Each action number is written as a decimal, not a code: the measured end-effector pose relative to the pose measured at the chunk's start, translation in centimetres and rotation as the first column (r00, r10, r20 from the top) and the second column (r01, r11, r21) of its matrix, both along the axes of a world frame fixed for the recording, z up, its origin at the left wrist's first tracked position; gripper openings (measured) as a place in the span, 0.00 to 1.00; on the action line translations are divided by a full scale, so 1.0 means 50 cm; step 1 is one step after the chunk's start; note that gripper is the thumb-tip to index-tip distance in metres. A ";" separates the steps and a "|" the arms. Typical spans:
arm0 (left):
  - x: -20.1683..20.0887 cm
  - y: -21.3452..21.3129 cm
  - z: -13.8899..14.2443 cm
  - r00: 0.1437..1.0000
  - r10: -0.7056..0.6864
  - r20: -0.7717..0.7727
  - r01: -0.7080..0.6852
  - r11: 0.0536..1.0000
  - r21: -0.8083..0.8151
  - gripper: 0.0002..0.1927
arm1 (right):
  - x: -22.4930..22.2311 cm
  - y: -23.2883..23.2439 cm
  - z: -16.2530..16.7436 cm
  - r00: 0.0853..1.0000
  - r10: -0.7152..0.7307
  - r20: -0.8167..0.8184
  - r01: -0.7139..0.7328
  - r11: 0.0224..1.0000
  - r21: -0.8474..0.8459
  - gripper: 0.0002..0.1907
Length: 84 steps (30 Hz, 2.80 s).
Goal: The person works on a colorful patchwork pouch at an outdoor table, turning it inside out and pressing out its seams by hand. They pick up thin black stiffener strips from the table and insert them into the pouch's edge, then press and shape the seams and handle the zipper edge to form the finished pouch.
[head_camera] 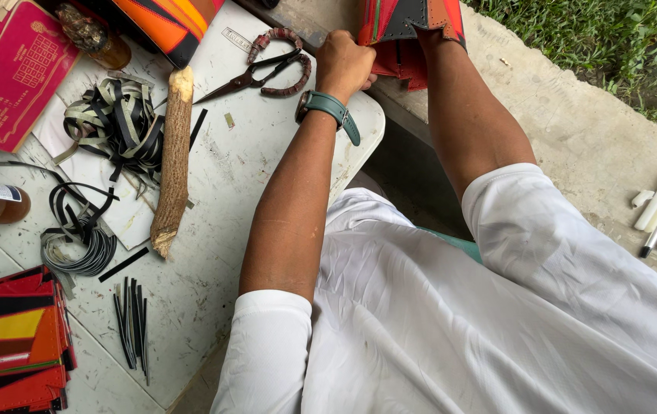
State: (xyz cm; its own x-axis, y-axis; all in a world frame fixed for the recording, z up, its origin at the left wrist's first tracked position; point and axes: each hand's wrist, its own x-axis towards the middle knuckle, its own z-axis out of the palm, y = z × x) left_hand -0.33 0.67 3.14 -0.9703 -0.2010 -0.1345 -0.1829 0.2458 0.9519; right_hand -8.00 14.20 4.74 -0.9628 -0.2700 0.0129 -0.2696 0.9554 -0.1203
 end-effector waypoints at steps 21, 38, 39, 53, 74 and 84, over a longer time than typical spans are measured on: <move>-0.014 -0.002 0.016 0.999 0.048 0.015 -0.049 0.995 0.086 0.10 | 0.071 -0.010 -0.065 0.909 0.321 -0.265 -0.320 0.946 0.049 0.12; -0.003 -0.005 0.023 1.000 0.015 0.025 -0.017 0.994 0.104 0.10 | 0.061 -0.052 -0.013 0.950 0.276 0.146 -0.285 0.957 0.047 0.18; -0.006 -0.005 0.017 1.000 0.007 0.018 -0.009 0.995 0.096 0.10 | 0.057 -0.052 -0.012 0.949 0.275 0.154 -0.284 0.958 0.044 0.18; 0.353 -0.076 0.167 0.410 -0.749 -0.521 0.723 0.615 -0.315 0.15 | -0.070 0.013 -0.123 0.961 0.209 -0.179 -0.249 0.937 -0.245 0.22; 0.108 0.051 0.210 0.558 -0.586 -0.589 0.015 0.716 -0.698 0.56 | -0.097 0.075 -0.188 0.961 0.240 -0.140 -0.275 0.884 -0.377 0.30; -0.024 0.060 -0.011 0.902 -0.406 -0.145 0.200 0.691 -0.695 0.38 | -0.127 0.080 -0.165 0.978 0.182 -0.099 -0.203 0.935 -0.292 0.32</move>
State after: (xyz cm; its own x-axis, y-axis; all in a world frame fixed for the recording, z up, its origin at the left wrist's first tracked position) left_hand -1.52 3.64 2.56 -0.9670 0.1747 0.1853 0.2478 0.8133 0.5264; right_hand -14.37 18.19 -3.52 -0.8865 -0.4235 0.1863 -0.4626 0.8072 -0.3667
